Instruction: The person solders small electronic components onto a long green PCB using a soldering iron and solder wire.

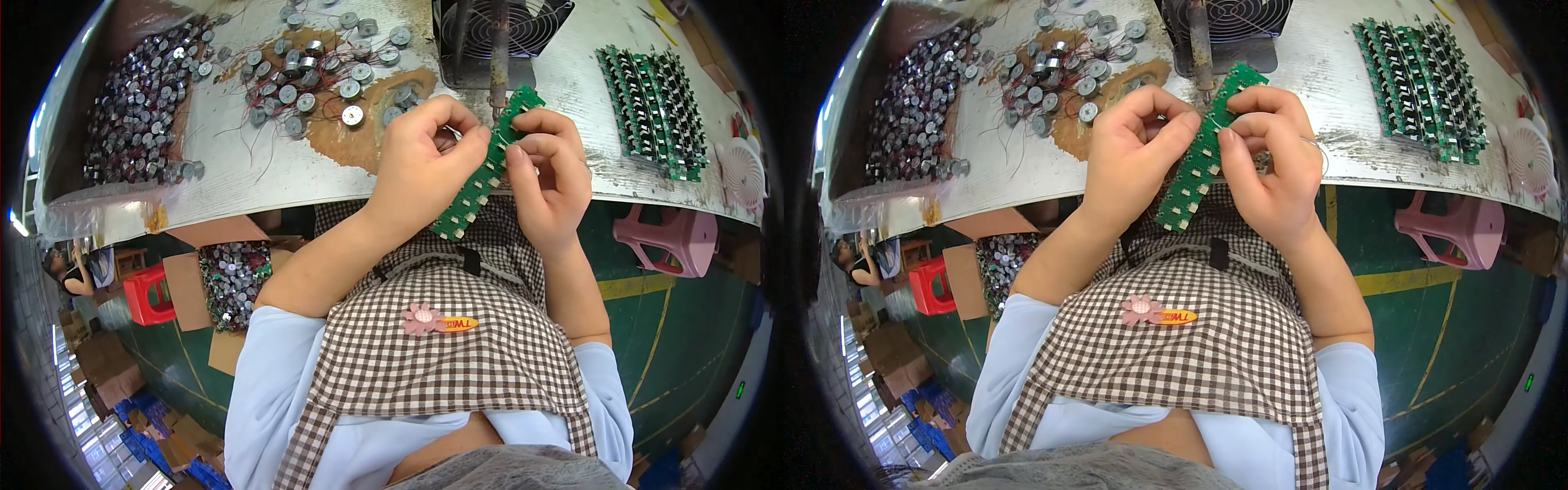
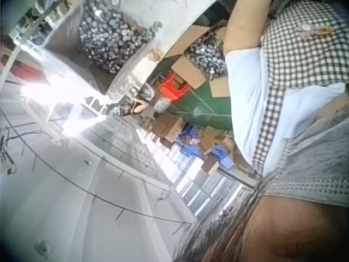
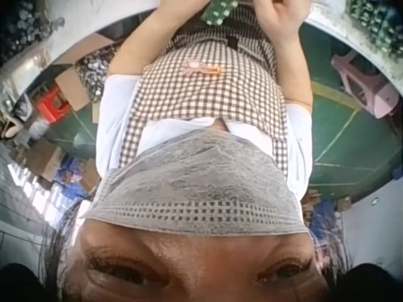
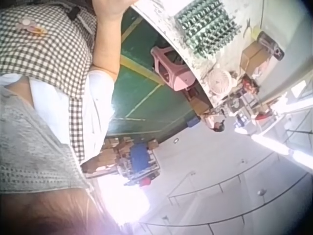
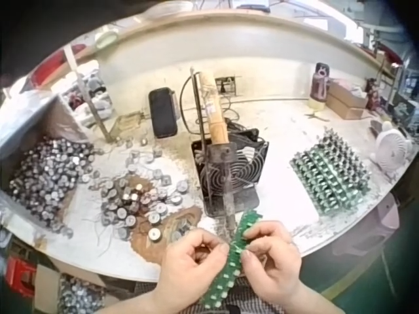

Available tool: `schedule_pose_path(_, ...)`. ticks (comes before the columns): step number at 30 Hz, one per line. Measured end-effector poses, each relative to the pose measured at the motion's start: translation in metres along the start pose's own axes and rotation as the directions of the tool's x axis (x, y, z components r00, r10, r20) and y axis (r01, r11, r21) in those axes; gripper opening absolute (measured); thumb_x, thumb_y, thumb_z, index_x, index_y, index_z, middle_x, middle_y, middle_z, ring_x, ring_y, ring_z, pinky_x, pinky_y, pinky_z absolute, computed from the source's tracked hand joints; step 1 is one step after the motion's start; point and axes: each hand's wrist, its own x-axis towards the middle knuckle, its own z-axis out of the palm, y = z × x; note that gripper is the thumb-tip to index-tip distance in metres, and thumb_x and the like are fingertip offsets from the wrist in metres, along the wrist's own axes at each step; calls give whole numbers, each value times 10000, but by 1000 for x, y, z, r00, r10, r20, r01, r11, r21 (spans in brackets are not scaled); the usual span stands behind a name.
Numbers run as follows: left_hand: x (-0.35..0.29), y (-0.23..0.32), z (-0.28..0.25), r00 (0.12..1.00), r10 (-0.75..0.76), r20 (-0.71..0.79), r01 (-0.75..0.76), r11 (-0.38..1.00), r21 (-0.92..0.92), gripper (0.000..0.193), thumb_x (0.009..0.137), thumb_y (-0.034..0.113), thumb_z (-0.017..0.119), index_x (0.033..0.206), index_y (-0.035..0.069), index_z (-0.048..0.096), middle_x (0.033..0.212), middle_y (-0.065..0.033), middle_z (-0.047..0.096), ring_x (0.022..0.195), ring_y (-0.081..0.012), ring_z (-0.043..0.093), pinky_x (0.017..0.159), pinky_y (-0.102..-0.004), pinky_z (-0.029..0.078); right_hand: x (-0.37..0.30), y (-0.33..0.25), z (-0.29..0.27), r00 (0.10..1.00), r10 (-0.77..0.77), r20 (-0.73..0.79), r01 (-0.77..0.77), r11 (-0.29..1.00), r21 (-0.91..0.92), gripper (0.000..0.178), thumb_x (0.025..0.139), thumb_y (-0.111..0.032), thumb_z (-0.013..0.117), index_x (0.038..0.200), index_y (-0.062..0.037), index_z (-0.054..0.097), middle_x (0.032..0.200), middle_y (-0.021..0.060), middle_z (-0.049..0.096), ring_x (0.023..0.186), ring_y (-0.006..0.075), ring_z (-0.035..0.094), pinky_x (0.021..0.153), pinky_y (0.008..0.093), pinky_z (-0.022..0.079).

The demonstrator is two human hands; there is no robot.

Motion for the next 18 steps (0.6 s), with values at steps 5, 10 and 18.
schedule_pose_path(5, 4, 2, 1, 1000, -1, -18, 2, 999, 38, 122, 796, 67, 652, 776, -29, 580, 716, -10, 588, 588, -20, 503, 503, -194, 401, 6, 0, 0, 998, -57, 4, 57, 994, -88, 93, 772, 79, 646, 834, 45, 586, 982, 160, 596, 670, 120, 596, 525, 206, 492)
schedule_pose_path(10, 3, 0, 0, 1000, 11, -25, -10, 1000, 28, 121, 793, 67, 653, 762, -25, 582, 682, -3, 584, 574, -21, 500, 494, -198, 399, 9, -3, 1, 995, -98, 24, 101, 986, -137, 93, 770, 83, 651, 829, 44, 591, 968, 157, 594, 689, 129, 603, 537, 215, 505)
schedule_pose_path(18, 1, -7, -1, 998, 30, -46, -27, 998, 65, 123, 773, 63, 650, 745, -31, 576, 665, -22, 594, 567, -36, 512, 500, -215, 418, -2, 2, 4, 998, -71, -1, 70, 991, -115, 102, 770, 83, 648, 840, 41, 588, 1011, 163, 579, 753, 147, 599, 559, 218, 504)
